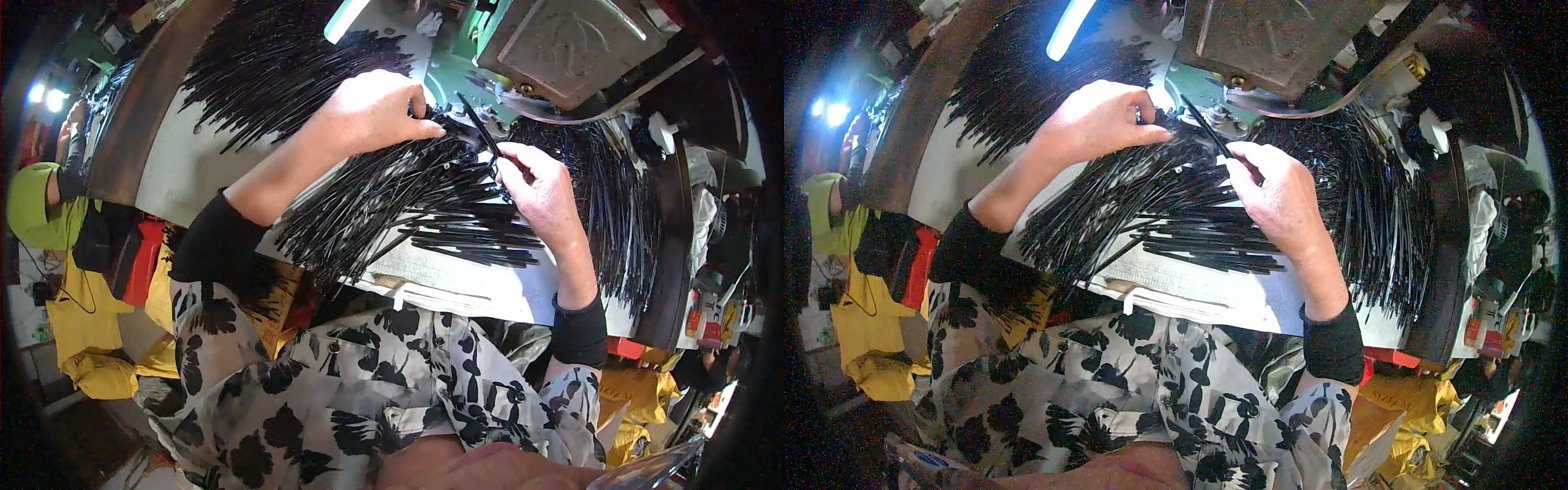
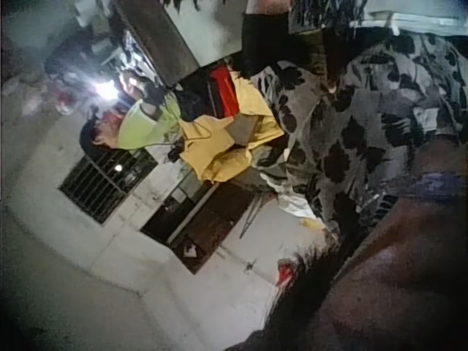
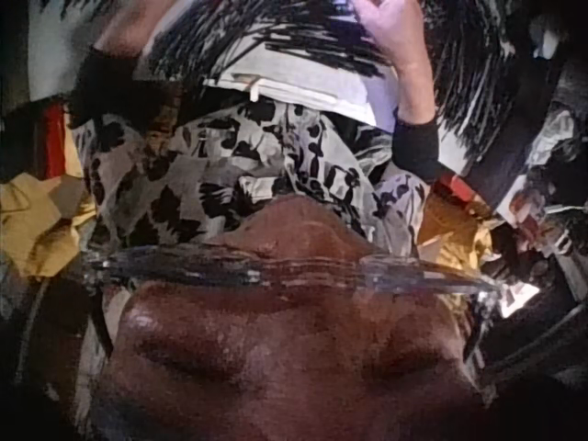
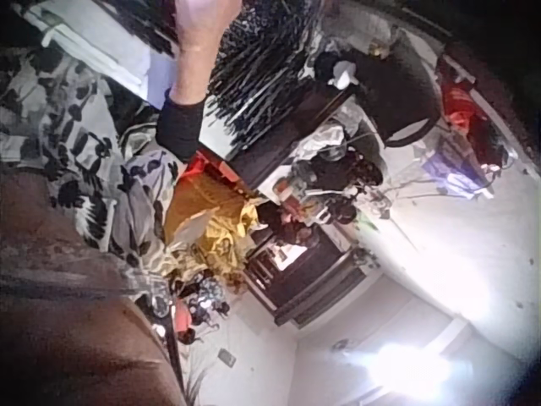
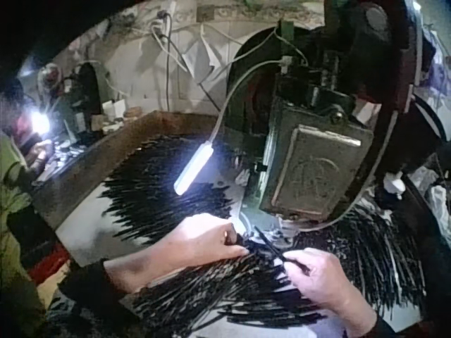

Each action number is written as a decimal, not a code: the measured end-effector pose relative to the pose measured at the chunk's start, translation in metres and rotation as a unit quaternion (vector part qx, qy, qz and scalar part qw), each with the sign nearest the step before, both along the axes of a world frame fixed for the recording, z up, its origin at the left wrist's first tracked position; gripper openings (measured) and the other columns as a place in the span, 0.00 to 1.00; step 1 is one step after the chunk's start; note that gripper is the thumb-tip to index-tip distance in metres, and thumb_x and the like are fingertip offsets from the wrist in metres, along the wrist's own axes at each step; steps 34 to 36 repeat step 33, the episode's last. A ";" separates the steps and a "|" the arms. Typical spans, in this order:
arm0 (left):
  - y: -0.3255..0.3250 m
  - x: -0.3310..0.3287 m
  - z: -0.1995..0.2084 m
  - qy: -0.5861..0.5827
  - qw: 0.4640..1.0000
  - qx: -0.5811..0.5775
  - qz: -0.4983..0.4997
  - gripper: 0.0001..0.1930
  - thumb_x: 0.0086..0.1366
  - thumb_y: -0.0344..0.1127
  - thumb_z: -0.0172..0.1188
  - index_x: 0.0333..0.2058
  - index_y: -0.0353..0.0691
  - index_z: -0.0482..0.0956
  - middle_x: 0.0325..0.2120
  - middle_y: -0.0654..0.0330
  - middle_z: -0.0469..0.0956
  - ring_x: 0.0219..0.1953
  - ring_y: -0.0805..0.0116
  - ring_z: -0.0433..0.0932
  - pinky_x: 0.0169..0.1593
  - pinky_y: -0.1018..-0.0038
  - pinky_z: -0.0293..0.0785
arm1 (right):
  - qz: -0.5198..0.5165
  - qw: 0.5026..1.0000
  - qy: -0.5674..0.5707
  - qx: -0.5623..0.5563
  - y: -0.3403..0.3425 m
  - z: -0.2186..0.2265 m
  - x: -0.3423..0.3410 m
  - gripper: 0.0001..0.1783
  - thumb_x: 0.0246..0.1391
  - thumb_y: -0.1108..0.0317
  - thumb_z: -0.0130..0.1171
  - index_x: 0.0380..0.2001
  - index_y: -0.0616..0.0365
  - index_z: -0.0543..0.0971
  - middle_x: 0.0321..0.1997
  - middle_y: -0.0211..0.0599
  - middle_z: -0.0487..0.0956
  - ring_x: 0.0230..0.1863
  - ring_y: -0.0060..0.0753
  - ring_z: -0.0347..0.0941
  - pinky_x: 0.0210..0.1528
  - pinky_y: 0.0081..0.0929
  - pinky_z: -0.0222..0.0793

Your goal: The person organizes bundles of umbrella ribs on the workbench and fastens metal tips onto the ends of individual ribs using a machine.

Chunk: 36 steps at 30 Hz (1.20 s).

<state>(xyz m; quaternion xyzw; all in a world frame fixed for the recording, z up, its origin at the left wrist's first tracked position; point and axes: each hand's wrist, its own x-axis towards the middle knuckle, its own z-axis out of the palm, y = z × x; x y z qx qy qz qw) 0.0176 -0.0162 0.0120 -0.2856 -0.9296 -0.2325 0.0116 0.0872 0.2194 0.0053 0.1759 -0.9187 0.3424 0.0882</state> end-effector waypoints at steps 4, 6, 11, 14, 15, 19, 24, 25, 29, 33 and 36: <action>0.003 -0.002 -0.006 -0.004 1.000 -0.012 0.008 0.17 0.50 0.47 0.61 0.27 0.38 0.79 0.21 0.53 0.78 0.27 0.56 0.78 0.35 0.69 0.73 | -0.004 0.977 -0.178 -0.117 0.000 0.000 0.002 0.15 0.50 0.70 0.56 0.41 0.67 0.76 0.23 0.35 0.76 0.23 0.19 0.70 0.28 0.18 0.67; 0.003 -0.003 -0.004 -0.007 1.000 -0.014 0.012 0.16 0.50 0.46 0.61 0.27 0.37 0.79 0.21 0.52 0.77 0.26 0.56 0.78 0.35 0.70 0.73 | 0.025 0.959 -0.231 -0.161 0.001 -0.001 0.002 0.16 0.52 0.71 0.55 0.43 0.69 0.74 0.23 0.32 0.76 0.25 0.18 0.71 0.29 0.18 0.67; 0.004 -0.008 0.008 -0.263 0.955 0.136 0.011 0.15 0.52 0.41 0.61 0.31 0.34 0.78 0.20 0.59 0.78 0.22 0.73 0.77 0.24 0.78 0.70 | 0.026 0.929 -0.316 -0.193 -0.002 0.006 0.003 0.14 0.51 0.72 0.55 0.42 0.66 0.72 0.22 0.31 0.76 0.23 0.17 0.70 0.26 0.16 0.66; 0.006 -0.012 0.003 -0.347 0.903 0.253 -0.014 0.15 0.55 0.40 0.60 0.35 0.33 0.77 0.23 0.61 0.78 0.22 0.77 0.77 0.21 0.83 0.68 | 0.058 0.896 -0.370 -0.240 -0.003 0.000 0.005 0.17 0.51 0.73 0.54 0.45 0.59 0.68 0.22 0.30 0.77 0.20 0.14 0.68 0.20 0.13 0.63; 0.008 -0.013 0.001 -0.345 0.904 0.252 -0.016 0.15 0.55 0.40 0.60 0.35 0.33 0.77 0.23 0.61 0.78 0.22 0.77 0.77 0.21 0.83 0.68 | 0.059 0.896 -0.372 -0.234 -0.004 0.002 0.006 0.18 0.51 0.74 0.53 0.47 0.60 0.69 0.22 0.31 0.77 0.21 0.14 0.69 0.20 0.11 0.62; 0.015 -0.010 0.001 -0.364 0.876 0.314 -0.029 0.16 0.56 0.38 0.59 0.40 0.33 0.75 0.26 0.59 0.78 0.23 0.74 0.77 0.22 0.83 0.70 | 0.065 0.891 -0.371 -0.252 -0.002 -0.002 0.004 0.17 0.51 0.73 0.53 0.46 0.61 0.69 0.23 0.32 0.77 0.20 0.15 0.70 0.20 0.12 0.63; 0.014 -0.016 -0.001 -0.386 0.844 0.372 -0.021 0.19 0.57 0.38 0.60 0.45 0.37 0.74 0.27 0.61 0.75 0.23 0.73 0.77 0.23 0.82 0.72 | 0.046 0.892 -0.360 -0.270 -0.001 0.000 0.003 0.17 0.50 0.72 0.54 0.46 0.61 0.69 0.23 0.33 0.77 0.20 0.16 0.70 0.20 0.12 0.64; 0.015 -0.016 0.000 -0.404 0.831 0.381 -0.027 0.19 0.57 0.38 0.60 0.46 0.37 0.74 0.28 0.61 0.75 0.23 0.72 0.77 0.23 0.82 0.72 | 0.047 0.888 -0.361 -0.280 -0.001 0.000 0.002 0.18 0.50 0.72 0.54 0.46 0.61 0.69 0.23 0.33 0.77 0.19 0.17 0.70 0.20 0.13 0.64; 0.021 -0.008 -0.004 -0.422 0.808 0.408 -0.048 0.21 0.57 0.39 0.61 0.46 0.34 0.73 0.29 0.60 0.75 0.23 0.71 0.77 0.23 0.81 0.73 | 0.051 0.887 -0.356 -0.290 -0.002 -0.002 0.001 0.18 0.50 0.71 0.54 0.45 0.62 0.69 0.23 0.34 0.78 0.19 0.18 0.70 0.21 0.15 0.66; 0.023 -0.008 -0.004 -0.429 0.804 0.407 -0.061 0.23 0.56 0.39 0.63 0.48 0.34 0.71 0.31 0.58 0.76 0.24 0.70 0.78 0.24 0.80 0.74 | 0.054 0.882 -0.354 -0.306 0.002 -0.002 -0.001 0.19 0.50 0.71 0.55 0.46 0.62 0.69 0.24 0.36 0.78 0.20 0.20 0.72 0.21 0.16 0.67; 0.023 -0.008 -0.004 -0.429 0.804 0.407 -0.061 0.23 0.56 0.39 0.63 0.48 0.34 0.71 0.31 0.58 0.76 0.24 0.70 0.78 0.24 0.80 0.74 | 0.054 0.882 -0.354 -0.306 0.002 -0.002 -0.001 0.19 0.50 0.71 0.55 0.46 0.62 0.69 0.24 0.36 0.78 0.20 0.20 0.72 0.21 0.16 0.67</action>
